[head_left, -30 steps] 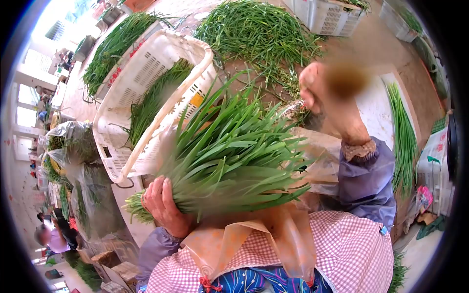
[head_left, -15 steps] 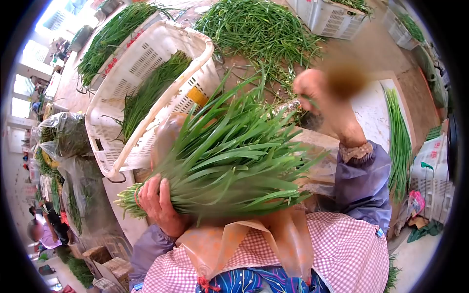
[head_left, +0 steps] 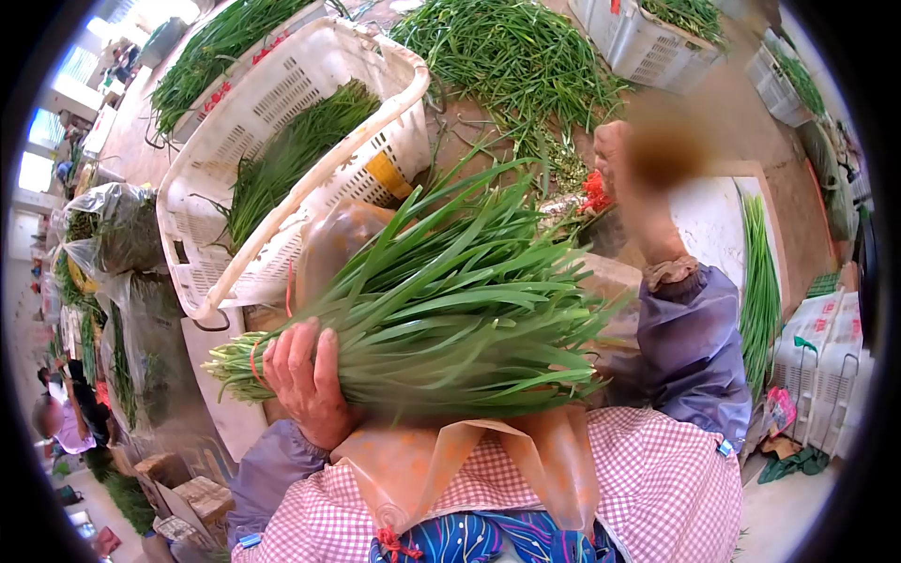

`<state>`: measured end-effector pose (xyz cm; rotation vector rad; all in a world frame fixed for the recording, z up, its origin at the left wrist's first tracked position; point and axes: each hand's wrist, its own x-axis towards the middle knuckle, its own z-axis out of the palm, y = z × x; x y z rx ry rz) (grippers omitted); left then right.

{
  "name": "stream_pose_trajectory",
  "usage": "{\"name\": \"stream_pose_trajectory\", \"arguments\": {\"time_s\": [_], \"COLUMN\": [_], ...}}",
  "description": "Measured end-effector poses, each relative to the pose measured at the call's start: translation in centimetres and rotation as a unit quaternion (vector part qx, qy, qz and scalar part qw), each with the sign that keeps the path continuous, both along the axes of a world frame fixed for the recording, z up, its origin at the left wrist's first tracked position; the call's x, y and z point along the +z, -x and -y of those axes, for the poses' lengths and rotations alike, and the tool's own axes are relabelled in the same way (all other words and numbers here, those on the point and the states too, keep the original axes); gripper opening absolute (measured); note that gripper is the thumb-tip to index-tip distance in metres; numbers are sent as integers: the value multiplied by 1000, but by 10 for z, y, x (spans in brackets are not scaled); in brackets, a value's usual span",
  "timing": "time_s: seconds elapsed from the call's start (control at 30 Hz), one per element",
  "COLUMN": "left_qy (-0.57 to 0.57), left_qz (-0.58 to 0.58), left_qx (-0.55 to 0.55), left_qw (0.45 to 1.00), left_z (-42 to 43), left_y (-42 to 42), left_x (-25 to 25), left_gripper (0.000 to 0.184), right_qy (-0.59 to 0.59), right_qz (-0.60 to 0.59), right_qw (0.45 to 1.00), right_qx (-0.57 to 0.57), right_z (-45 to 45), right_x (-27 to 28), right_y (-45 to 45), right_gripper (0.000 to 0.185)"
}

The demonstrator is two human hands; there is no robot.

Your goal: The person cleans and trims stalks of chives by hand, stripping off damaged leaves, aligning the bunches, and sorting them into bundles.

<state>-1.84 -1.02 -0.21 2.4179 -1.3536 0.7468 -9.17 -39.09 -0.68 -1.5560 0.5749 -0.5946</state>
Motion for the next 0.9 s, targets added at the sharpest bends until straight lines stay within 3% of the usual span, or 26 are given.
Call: {"name": "stream_pose_trajectory", "arguments": {"time_s": [0.1,0.17,0.23,0.3,0.43,0.5,0.53,0.57,0.67,0.7,0.73,0.77,0.9], "left_qy": [-24,-88,-94,-78,-80,-93,-94,-96,-91,-81,-82,-80,-65], "left_qz": [-14,-12,-18,-46,-33,-30,-38,-45,-73,-95,-99,-98,-144], "left_qx": [1,-16,-3,11,21,28,24,21,29,36,49,51,65], "left_qw": [1000,996,995,996,996,995,995,994,993,991,990,991,985], "left_z": [-5,-10,-9,-3,0,-3,-3,-4,-7,-7,-5,-4,-2], "left_y": [-2,-5,-5,-2,1,0,-2,-4,-10,-12,-14,-16,-19], "left_x": [4,7,10,14,13,13,14,17,18,17,20,23,30], "left_gripper": [43,61,63,42,41,41,48,56,67,70,74,74,74], "right_qy": [15,51,89,120,153,321,352,343,251,115,118,217,392], "right_qz": [-58,-40,-10,-28,-66,-31,-34,35,-49,-91,-90,-39,14], "right_qw": [994,990,960,960,939,912,923,935,967,988,988,973,918], "right_qx": [88,122,265,253,300,255,155,77,-1,44,47,68,57], "right_z": [3,-14,-25,-40,-53,-51,-51,-48,28,35,34,29,-11], "right_x": [2,2,0,8,13,4,-2,1,-33,-27,-26,-26,1], "right_y": [6,0,-8,-16,-40,-45,-48,-47,-48,-51,-50,-43,-29], "right_gripper": [19,23,30,32,30,28,25,25,20,18,18,17,16]}}
